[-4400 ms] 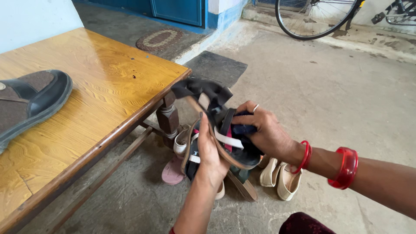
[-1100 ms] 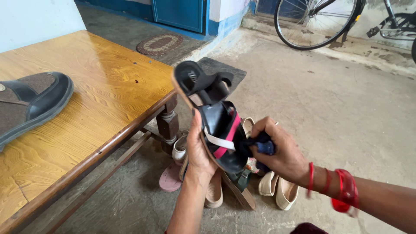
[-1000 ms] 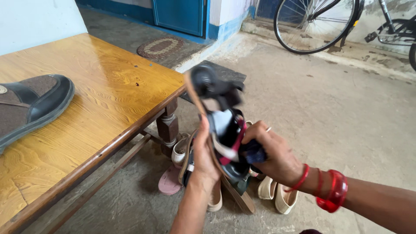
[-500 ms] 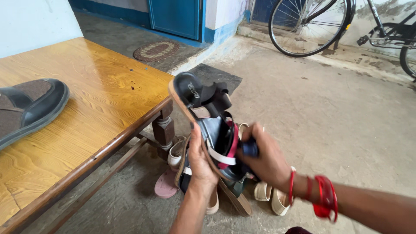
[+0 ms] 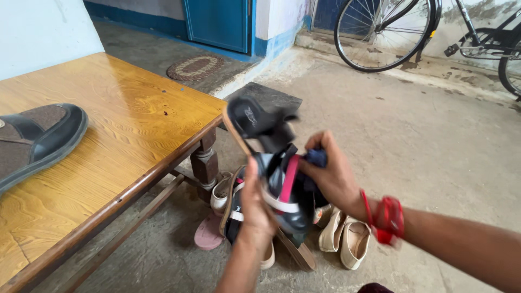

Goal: The person sits on the floor and wipes several pairs of shoes with a dark cloth. They clean a brown slip-on shoe on a wooden table, then wipe sandals and other shoes on the floor, handling them one at a time.

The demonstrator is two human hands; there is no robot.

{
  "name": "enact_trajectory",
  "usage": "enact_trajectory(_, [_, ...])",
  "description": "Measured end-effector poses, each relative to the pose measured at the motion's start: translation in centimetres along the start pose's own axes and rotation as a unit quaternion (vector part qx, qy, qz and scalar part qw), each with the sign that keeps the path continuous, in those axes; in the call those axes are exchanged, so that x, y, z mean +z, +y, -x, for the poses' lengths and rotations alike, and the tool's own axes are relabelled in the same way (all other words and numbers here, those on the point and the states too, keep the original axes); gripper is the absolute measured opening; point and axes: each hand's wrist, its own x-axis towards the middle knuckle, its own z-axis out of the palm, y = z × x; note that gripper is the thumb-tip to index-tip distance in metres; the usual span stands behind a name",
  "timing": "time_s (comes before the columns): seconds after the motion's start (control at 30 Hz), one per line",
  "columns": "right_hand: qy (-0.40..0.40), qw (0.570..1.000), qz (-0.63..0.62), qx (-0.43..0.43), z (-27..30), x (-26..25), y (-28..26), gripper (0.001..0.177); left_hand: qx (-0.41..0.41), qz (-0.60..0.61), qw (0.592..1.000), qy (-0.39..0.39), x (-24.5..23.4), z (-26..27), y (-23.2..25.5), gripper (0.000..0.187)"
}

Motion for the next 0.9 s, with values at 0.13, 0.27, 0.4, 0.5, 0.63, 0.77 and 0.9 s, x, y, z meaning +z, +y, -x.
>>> enact_trajectory(0.13, [-0.022,0.999,-0.034,-0.032,0.6,0.6,0.2,0.027,-0.004,0.006,0.998,-0.059,-0.8,0.0,0.2,0.060])
enact_trajectory(0.27, [-0.066,0.997,-0.044,-0.002,3.3,0.7,0.9,0.031,0.007,0.030,0.996,-0.082,-1.4,-0.7,1.0,0.062])
enact_trajectory(0.4, [-0.050,0.998,-0.031,-0.020,0.6,0.0,1.1,0.028,-0.075,0.053,0.995,-0.039,-1.3,-1.0,0.0,0.062])
enact_trajectory(0.5, [-0.034,0.996,-0.016,-0.075,0.2,-0.8,0.6,0.029,-0.005,-0.035,0.999,-0.012,-1.8,-1.5,0.0,0.049])
enact_trajectory(0.63, [-0.082,0.963,0.027,-0.257,2.8,-1.9,0.2,0.031,0.040,-0.193,0.980,-0.015,-3.6,-2.2,1.1,0.040])
enact_trajectory(0.77, [-0.103,0.987,-0.080,-0.093,2.6,-2.2,1.0,0.017,0.001,-0.184,0.983,0.001,-4.3,-2.4,0.9,0.034])
enact_trajectory(0.9, [-0.040,0.994,-0.101,0.002,-0.7,-1.9,1.2,0.014,-0.012,-0.215,0.976,-0.013,-3.0,-2.3,-0.1,0.035])
